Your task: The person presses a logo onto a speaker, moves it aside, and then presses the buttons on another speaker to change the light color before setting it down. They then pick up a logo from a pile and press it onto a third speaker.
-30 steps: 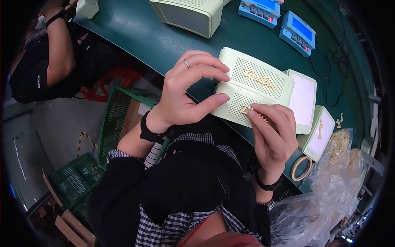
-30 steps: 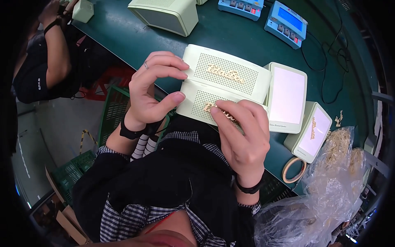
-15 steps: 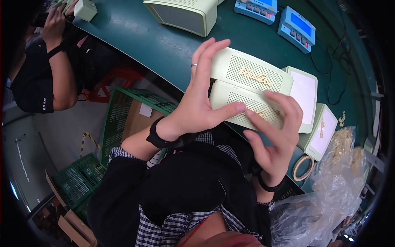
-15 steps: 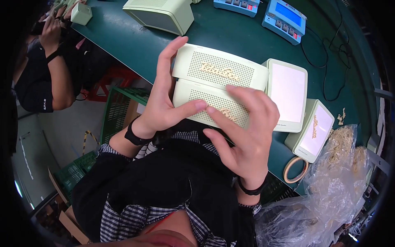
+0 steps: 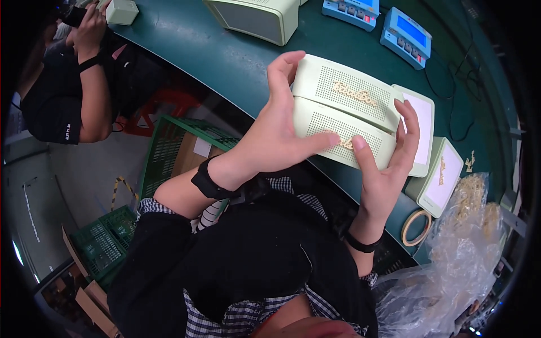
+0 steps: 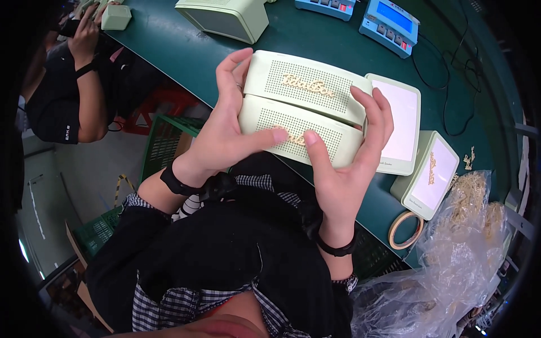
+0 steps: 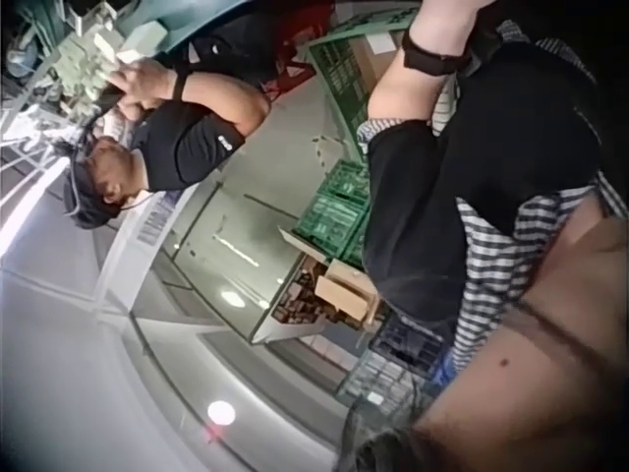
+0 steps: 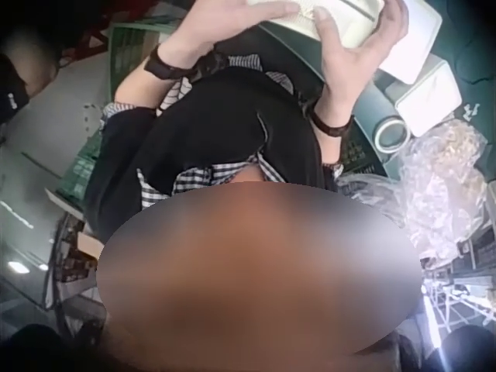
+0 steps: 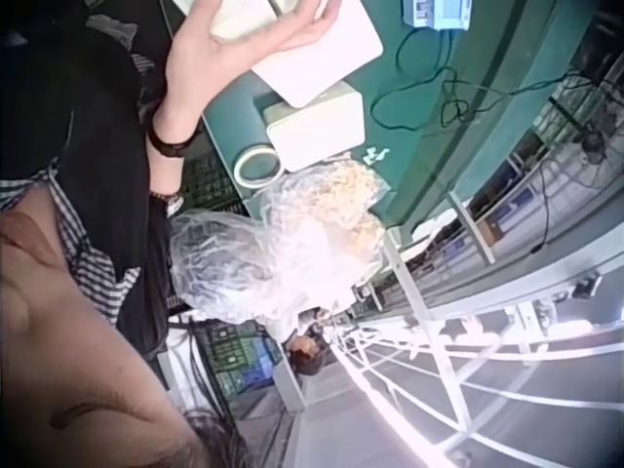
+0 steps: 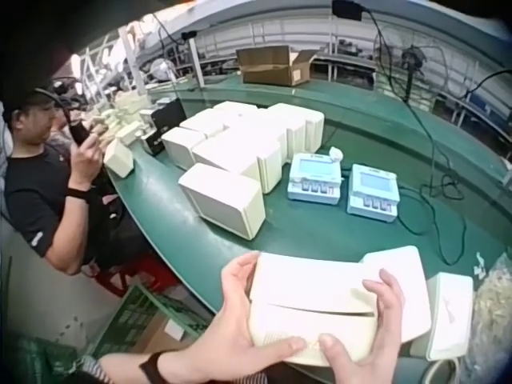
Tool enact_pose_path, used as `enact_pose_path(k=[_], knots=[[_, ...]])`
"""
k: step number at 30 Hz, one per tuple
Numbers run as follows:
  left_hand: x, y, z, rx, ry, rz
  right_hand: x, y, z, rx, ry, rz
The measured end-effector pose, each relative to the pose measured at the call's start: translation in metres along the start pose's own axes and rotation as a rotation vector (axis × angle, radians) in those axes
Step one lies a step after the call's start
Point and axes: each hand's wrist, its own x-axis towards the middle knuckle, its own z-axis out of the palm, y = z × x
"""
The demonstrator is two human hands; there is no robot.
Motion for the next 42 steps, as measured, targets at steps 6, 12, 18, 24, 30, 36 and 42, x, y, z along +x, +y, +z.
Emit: enact_pose_path(k=[6,12,18,24,30,36,42], knots=[[-0.003,0.004,0.003,0.07,0.043,0.042,0.001,0.001,0.003,-0.09,0.0,-0.116],[0.003,0.009,-0.001,0.143,0.023,0.067,-0.001,0.009,-0.004,-0.042,0.033,-0.129],[0.01,0.062,-0.005,0.247,-0.077,-0.697,-0.022,0.024,-0.016,0.137,-0.123,-0.166],[0.025,0.076,0.009,0.572,-0.141,-0.94,-0.026,0.044,-0.012,0.064,-0.098,-0.254],[0.031,0.083,0.013,0.675,-0.141,-0.894,-0.026,0.041,-0.013,0.114,-0.11,-0.255],[0.047,0.088,0.021,0.681,-0.131,-1.009,-0.024,0.042,-0.014,0.175,-0.137,-0.232],[0.047,0.101,0.039,0.645,-0.097,-1.047,-0.027,0.04,-0.014,0.172,-0.137,-0.189]])
